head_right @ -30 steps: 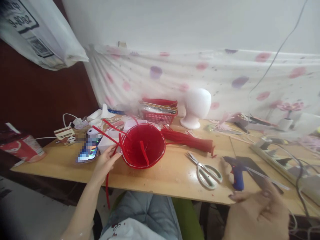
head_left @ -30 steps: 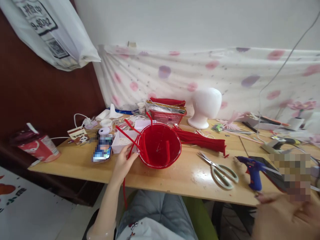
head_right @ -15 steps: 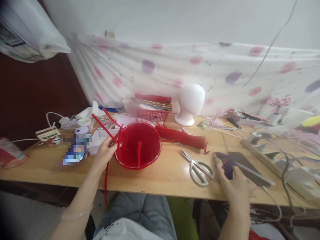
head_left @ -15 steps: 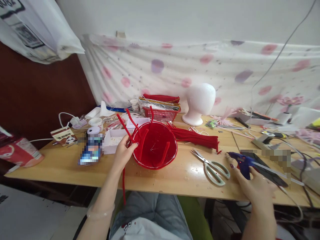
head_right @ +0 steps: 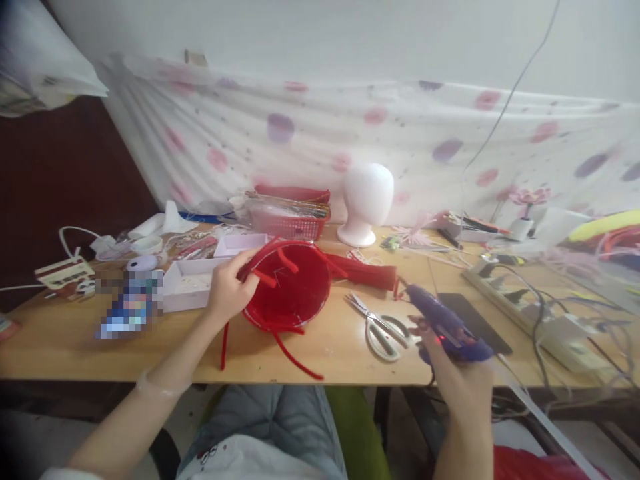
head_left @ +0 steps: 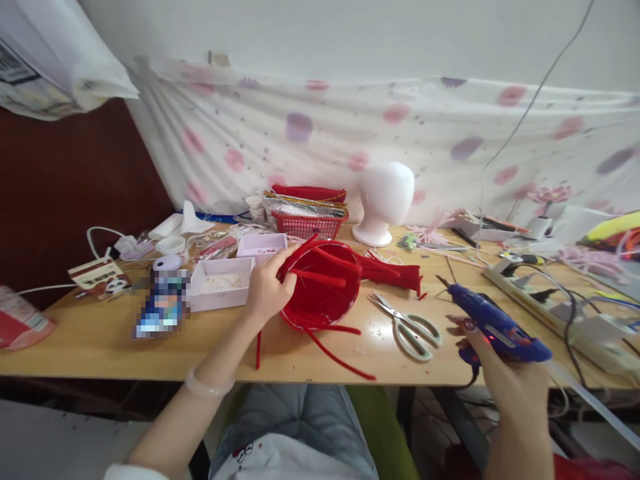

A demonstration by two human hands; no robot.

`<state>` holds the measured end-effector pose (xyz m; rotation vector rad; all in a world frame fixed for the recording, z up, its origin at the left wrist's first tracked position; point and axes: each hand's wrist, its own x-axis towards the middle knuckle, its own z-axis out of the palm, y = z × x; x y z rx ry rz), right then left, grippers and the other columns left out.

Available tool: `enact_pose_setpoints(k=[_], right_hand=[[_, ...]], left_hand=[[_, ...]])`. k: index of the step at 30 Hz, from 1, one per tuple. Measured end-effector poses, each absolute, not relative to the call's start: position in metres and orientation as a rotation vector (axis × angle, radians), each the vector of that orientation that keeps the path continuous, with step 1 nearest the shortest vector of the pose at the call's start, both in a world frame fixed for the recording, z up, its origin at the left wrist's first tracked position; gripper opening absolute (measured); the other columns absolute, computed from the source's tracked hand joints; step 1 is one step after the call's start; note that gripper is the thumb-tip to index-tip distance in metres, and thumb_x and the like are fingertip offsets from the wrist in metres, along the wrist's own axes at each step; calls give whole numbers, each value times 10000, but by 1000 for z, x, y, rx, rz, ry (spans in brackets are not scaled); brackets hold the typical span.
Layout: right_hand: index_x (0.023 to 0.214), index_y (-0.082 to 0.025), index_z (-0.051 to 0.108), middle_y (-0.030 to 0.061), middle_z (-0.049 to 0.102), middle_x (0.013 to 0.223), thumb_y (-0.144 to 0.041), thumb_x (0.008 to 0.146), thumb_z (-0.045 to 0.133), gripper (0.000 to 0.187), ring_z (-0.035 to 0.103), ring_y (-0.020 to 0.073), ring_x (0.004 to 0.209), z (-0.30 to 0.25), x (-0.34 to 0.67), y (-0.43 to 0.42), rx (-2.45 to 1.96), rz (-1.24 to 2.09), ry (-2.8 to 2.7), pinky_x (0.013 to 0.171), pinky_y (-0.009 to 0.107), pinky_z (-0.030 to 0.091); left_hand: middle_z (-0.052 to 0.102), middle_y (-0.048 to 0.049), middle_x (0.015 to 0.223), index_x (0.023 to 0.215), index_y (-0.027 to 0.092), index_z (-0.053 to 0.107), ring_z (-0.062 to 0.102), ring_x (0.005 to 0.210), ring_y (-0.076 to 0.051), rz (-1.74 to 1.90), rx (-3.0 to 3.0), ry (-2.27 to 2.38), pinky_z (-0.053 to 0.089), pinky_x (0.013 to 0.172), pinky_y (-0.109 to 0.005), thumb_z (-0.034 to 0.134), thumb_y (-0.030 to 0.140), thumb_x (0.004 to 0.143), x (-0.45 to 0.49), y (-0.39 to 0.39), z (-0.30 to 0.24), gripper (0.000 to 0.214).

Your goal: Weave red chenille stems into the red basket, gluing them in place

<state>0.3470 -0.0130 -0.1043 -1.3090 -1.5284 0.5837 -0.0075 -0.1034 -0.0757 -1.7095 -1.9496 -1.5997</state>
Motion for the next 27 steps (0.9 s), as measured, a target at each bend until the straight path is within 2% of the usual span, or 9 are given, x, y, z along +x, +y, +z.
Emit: enact_pose_setpoints(k=[1,4,8,12,15,18,22,27], right_hand=[[851,-206,700,68,718,746,-521,740,687,335,630,209,590,-101,340,-24,-1289,704,-1535,528,327,519],[769,-221,668,13,648,595,-491,708,722,282,569,175,495,-93,311,-46,-1187,838,-1636,442,282,454],[775,-218,650,32,690,655,-470,754,697,257,628,203,567,-88,269,-49,-1015,885,-1914,475,291,469],[870,-211,677,24,696,666,-496,792,664,296,630,196,581,-83,240,-37,-982,919,-2036,503,286,475],[946,-215,697,33,726,739,-559,819,615,376,648,201,631,-83,225,-28,-1009,982,-2037,527,287,488],[848,-199,691,56,743,795,-652,843,536,479,662,201,675,-87,211,-21,-1038,1095,-2026,599,302,519],[726,-186,635,69,724,735,-711,848,481,561,657,192,657,-95,191,-15,-1030,1177,-1997,618,298,523],[722,-180,644,57,718,705,-696,868,466,564,667,195,665,-102,175,-11,-1069,1157,-1990,644,304,522]], left_hand=[[695,-49,1236,1252,165,636,648,1130,-210,-1579,-1753,-1936,486,1029,-327,472,107,762,-9,-97,-76,520],[674,-69,1274,1266,131,621,619,1188,-211,-1548,-1873,-1933,465,1064,-332,462,102,756,-14,-83,-78,535],[708,-63,1200,1206,137,650,655,1113,-212,-1496,-1981,-1947,502,1011,-338,495,109,731,-25,-82,-74,500],[663,-85,1281,1215,138,647,613,1186,-243,-1406,-2111,-1918,454,1065,-365,593,134,676,-34,-79,-59,541],[642,-112,1310,1279,130,603,609,1192,-260,-1371,-2198,-1884,460,1048,-378,654,174,672,-33,-69,-49,611],[648,-87,1307,1296,171,583,623,1175,-242,-1369,-2318,-1816,468,1029,-357,662,195,694,-30,-57,-44,608],[682,-55,1250,1251,202,586,665,1106,-225,-1326,-2553,-1726,508,973,-330,663,198,687,-30,-43,-44,569],[590,-44,1398,1372,235,540,562,1280,-227,-1140,-2818,-1670,392,1124,-365,551,206,770,-41,-30,-40,602]])
